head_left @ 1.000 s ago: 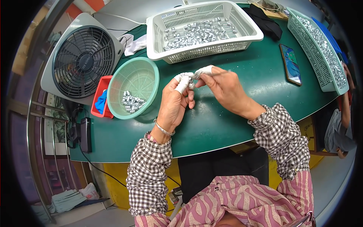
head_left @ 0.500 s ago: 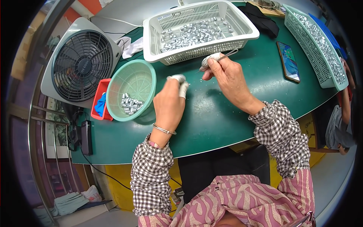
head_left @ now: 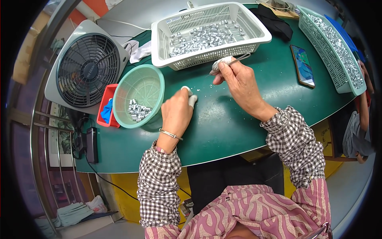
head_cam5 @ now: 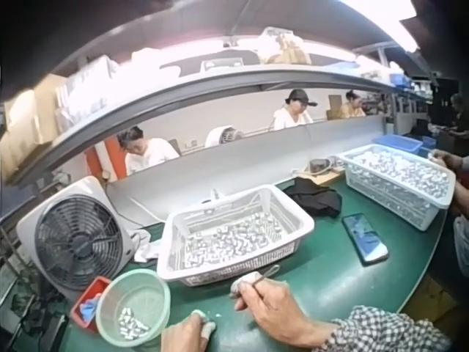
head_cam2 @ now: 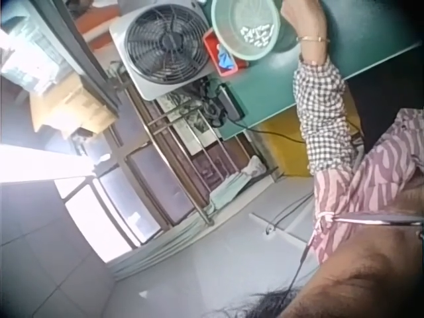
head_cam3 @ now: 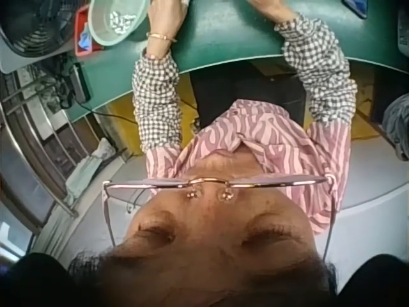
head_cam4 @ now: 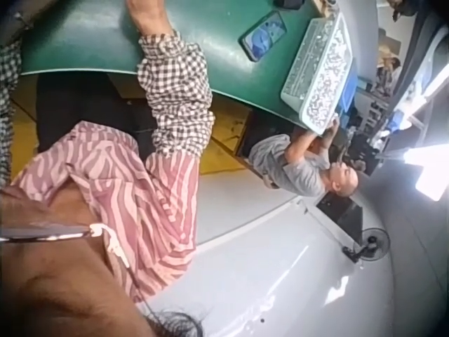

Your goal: Inspecting and processing small white plastic components at a manual workstation.

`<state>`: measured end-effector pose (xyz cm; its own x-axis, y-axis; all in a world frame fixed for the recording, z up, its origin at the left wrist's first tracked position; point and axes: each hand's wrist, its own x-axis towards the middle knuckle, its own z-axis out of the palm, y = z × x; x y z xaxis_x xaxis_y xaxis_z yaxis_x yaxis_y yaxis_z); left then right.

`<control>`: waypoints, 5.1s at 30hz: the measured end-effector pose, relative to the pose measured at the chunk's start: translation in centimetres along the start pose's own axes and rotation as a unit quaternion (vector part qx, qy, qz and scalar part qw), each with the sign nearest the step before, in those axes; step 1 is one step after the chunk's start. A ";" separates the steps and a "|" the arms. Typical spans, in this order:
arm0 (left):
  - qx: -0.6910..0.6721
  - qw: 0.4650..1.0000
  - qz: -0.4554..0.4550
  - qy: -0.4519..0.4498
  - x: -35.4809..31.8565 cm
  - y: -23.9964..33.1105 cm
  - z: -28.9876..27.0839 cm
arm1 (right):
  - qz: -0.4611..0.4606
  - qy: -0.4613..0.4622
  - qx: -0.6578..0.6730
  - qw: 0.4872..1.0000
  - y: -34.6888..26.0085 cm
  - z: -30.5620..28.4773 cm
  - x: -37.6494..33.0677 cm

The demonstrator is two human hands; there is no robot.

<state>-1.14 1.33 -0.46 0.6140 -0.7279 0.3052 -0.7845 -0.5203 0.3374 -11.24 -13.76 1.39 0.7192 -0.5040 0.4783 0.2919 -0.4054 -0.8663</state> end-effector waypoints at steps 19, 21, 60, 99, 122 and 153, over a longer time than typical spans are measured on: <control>-0.002 0.958 0.130 0.257 8.8 2.0 -2.5 | -0.043 0.002 -0.088 0.995 -0.5 0.1 -0.3; 0.011 0.971 0.105 0.214 9.0 1.8 -1.8 | -0.023 0.002 -0.080 0.996 -0.5 0.0 -0.2; -0.325 0.941 -0.089 -0.009 1.7 -1.7 -7.6 | -0.130 -0.034 -0.105 0.985 -1.0 -0.3 -0.7; -0.763 0.597 -0.201 -0.143 0.7 -0.8 -0.1 | -0.166 -0.088 -0.111 0.976 0.1 0.9 -1.3; -0.778 0.587 -0.205 -0.089 0.4 -0.3 -0.7 | -0.154 -0.130 -0.123 0.972 -0.8 1.1 -1.4; -0.744 0.618 -0.250 -0.042 0.0 1.6 -0.9 | -0.229 -0.121 -0.162 0.952 1.9 4.1 -2.3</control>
<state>-2.29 0.94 0.87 0.6922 -0.6949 -0.1951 0.4887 0.2522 0.8352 -9.75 -10.26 -1.96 0.6992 -0.0428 0.7137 0.4284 -0.7741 -0.4661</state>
